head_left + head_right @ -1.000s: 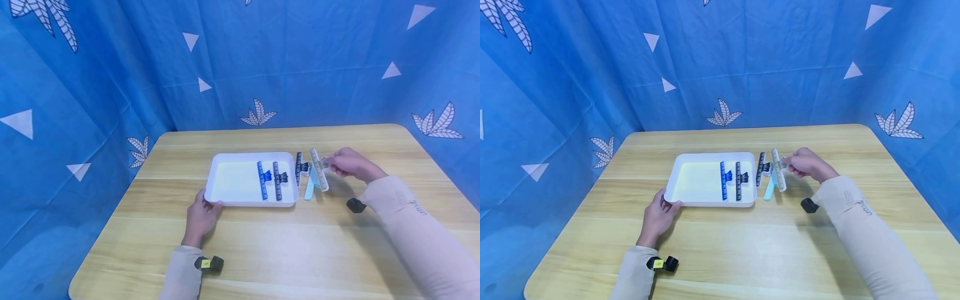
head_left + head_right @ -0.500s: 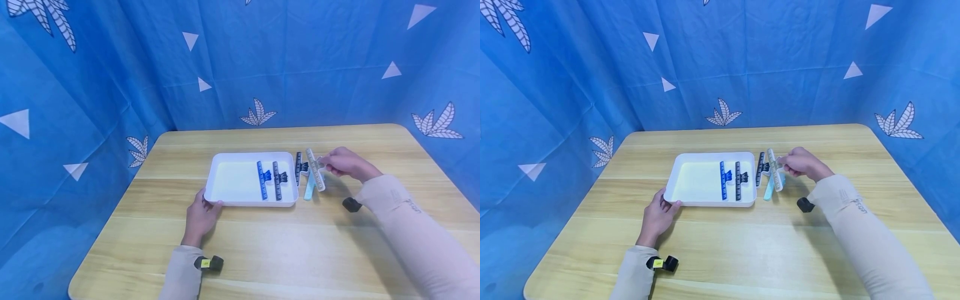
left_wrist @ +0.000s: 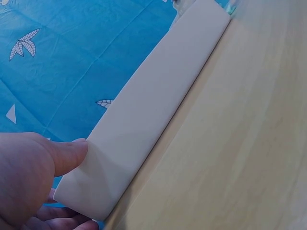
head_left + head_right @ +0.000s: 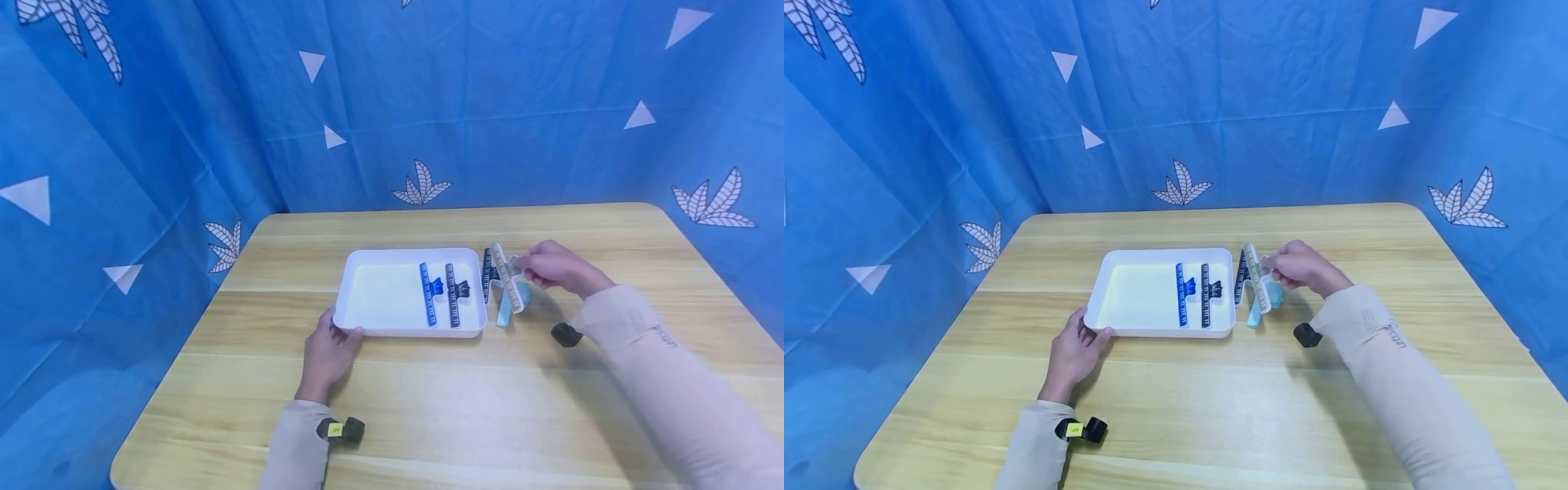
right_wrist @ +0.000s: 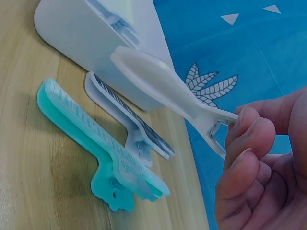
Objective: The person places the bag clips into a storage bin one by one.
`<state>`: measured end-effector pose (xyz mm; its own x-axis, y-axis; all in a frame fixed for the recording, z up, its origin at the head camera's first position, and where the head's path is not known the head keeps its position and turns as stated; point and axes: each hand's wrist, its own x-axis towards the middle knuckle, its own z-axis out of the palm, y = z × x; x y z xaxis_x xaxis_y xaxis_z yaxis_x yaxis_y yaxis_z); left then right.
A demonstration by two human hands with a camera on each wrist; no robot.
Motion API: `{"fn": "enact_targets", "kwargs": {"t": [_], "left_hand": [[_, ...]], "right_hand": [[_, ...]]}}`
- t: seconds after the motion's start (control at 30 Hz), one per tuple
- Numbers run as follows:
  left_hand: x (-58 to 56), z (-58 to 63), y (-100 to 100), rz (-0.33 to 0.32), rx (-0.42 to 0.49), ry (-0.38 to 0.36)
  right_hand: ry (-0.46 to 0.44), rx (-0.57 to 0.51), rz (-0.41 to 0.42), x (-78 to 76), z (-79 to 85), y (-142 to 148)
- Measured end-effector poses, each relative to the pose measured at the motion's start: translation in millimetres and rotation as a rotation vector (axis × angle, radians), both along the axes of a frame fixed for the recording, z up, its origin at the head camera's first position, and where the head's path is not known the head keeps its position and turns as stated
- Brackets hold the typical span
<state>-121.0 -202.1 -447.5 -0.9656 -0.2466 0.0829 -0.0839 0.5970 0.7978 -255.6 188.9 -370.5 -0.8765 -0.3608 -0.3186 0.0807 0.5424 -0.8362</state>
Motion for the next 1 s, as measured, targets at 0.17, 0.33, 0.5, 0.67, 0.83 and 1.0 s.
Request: {"fn": "enact_targets", "kwargs": {"t": [0.17,0.33,0.5,0.67,0.83,1.0], "left_hand": [[1.5,-0.8,-0.1,-0.004,0.003,0.001],[1.3,-0.1,0.8,-0.005,-0.006,0.005],[-0.4,-0.5,0.3,-0.004,-0.012,-0.001],[-3.2,-1.8,0.6,0.001,-0.01,-0.005],[-4.6,-2.0,0.6,-0.001,-0.021,0.003],[-1.8,-1.7,-0.1,0.022,-0.029,-0.001]], "right_hand": [[0.007,0.008,0.006,-0.5,-3.0,-5.2],[0.011,0.016,0.0,-2.5,-6.9,-7.7],[0.008,-0.001,-0.018,-1.8,-10.0,-11.6],[0.01,-0.028,-0.035,1.5,-11.6,-13.7],[0.015,-0.034,-0.04,4.9,-11.6,-14.8],[0.012,-0.047,-0.044,8.4,-10.6,-17.8]]}}
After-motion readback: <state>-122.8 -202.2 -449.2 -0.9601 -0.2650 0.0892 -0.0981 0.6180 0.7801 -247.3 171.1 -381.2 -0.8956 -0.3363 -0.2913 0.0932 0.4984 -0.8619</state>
